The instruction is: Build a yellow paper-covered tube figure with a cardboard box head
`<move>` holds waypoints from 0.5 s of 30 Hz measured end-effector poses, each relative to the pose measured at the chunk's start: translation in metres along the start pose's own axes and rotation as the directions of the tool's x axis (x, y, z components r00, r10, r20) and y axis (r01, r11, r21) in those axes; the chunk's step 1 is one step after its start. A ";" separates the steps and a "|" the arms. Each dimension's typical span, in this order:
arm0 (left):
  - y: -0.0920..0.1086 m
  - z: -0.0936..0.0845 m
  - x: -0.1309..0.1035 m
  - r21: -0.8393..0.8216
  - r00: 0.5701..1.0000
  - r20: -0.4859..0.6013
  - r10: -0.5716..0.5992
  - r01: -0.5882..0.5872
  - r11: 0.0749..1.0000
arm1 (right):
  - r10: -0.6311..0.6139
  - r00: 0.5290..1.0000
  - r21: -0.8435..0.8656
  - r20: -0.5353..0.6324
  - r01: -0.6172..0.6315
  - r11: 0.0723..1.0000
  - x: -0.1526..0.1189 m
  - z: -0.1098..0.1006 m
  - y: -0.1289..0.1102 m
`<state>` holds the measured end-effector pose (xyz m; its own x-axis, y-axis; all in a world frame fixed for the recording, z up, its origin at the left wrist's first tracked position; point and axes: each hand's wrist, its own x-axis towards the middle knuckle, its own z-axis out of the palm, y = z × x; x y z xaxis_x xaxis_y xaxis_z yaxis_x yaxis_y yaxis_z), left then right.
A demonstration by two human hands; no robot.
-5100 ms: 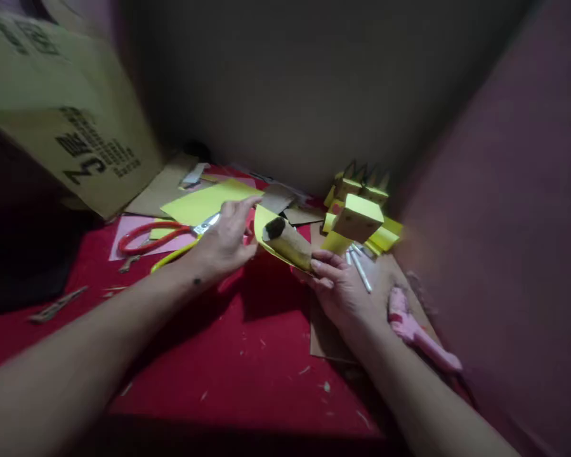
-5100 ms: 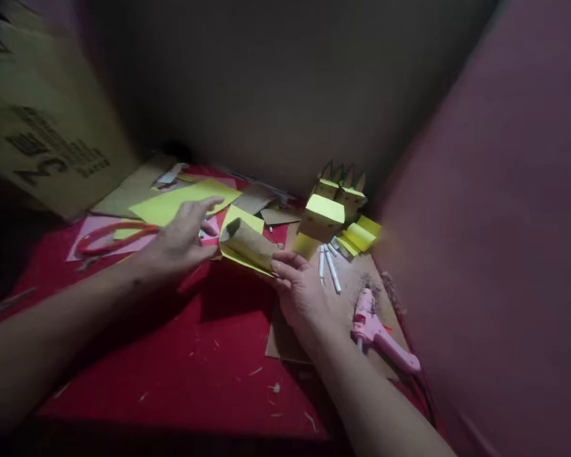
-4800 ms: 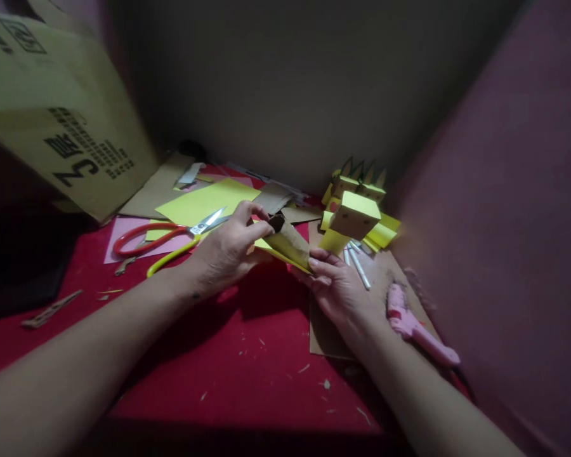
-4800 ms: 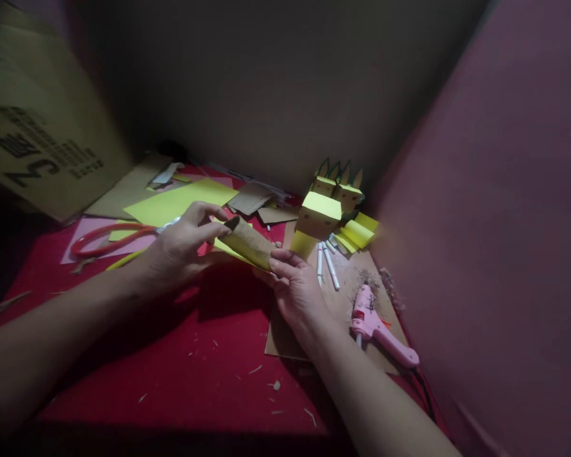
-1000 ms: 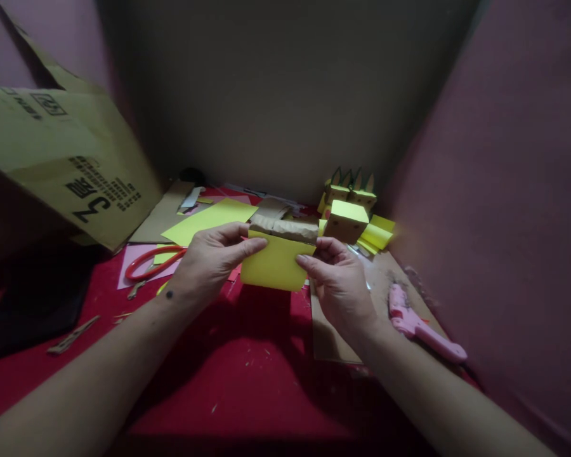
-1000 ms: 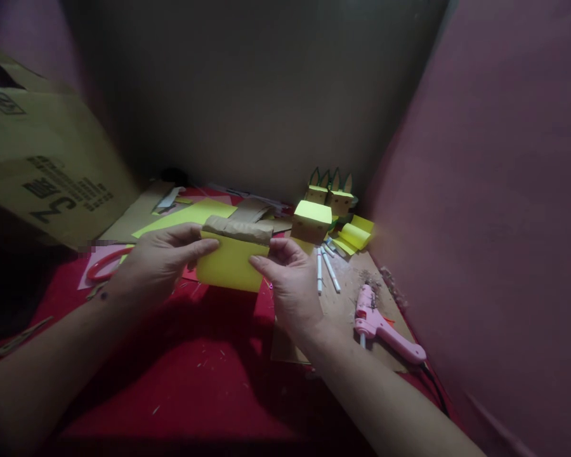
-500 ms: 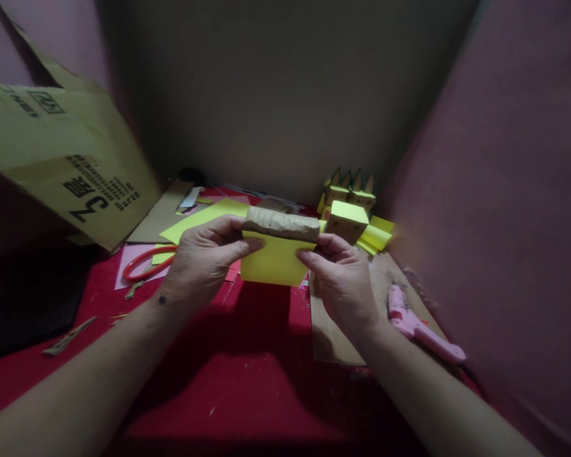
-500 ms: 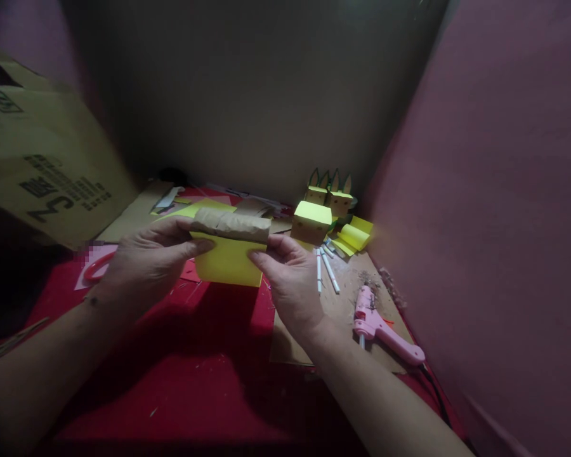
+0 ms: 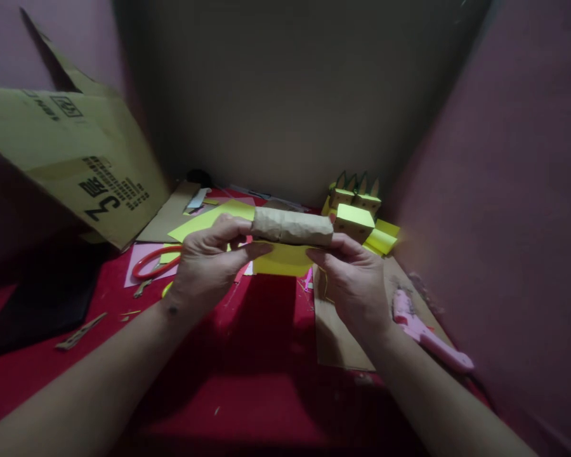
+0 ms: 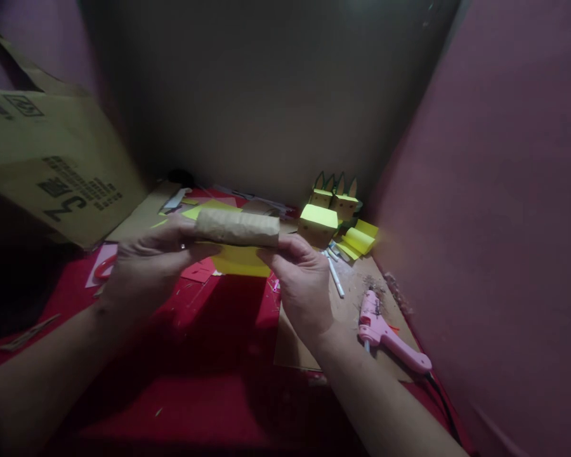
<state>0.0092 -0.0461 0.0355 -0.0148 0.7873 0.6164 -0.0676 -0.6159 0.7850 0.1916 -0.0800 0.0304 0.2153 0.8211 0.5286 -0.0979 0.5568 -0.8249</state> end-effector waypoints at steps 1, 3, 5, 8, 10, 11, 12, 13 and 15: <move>0.002 -0.001 -0.001 0.061 0.995 -0.009 0.098 -0.097 0.993 | -0.070 0.997 -0.041 -0.012 0.070 0.997 -0.001 0.001 -0.004; 0.006 -0.003 -0.003 0.133 0.968 0.019 0.250 -0.250 0.959 | -0.199 0.980 -0.119 -0.028 0.194 0.974 -0.003 0.005 -0.011; 0.009 -0.004 -0.004 0.143 0.947 0.016 0.319 -0.318 0.937 | -0.262 0.964 -0.172 -0.041 0.252 0.952 -0.005 0.008 -0.016; 0.009 -0.003 -0.005 0.169 0.953 -0.070 0.294 -0.279 0.945 | -0.205 0.975 -0.199 -0.088 0.184 0.962 -0.006 0.008 -0.016; 0.008 -0.002 -0.003 0.160 0.977 -0.051 0.206 -0.195 0.968 | -0.051 0.992 -0.140 -0.119 0.034 0.990 -0.006 0.007 -0.012; 0.007 -0.002 -0.002 0.147 0.990 -0.015 0.141 -0.137 0.980 | 0.053 0.992 -0.091 -0.115 -0.063 0.994 -0.005 0.006 -0.010; 0.007 -0.001 -0.001 0.124 0.997 0.009 0.073 -0.073 0.990 | 0.159 0.982 -0.035 -0.102 -0.163 0.986 -0.005 0.005 -0.008; 0.006 -0.001 0.000 0.099 1.000 0.025 -0.004 0.002 0.995 | 0.260 0.962 0.020 -0.080 -0.260 0.965 -0.004 0.004 -0.006; 0.005 0.001 0.002 0.053 0.986 0.037 -0.163 0.160 0.986 | 0.417 0.909 0.111 -0.022 -0.412 0.904 -0.004 0.004 -0.002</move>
<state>0.0095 -0.0480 0.0405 0.0337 0.8752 0.4825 -0.0161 -0.4823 0.8759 0.1874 -0.0834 0.0305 0.1764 0.9754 0.1320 -0.2847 0.1789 -0.9418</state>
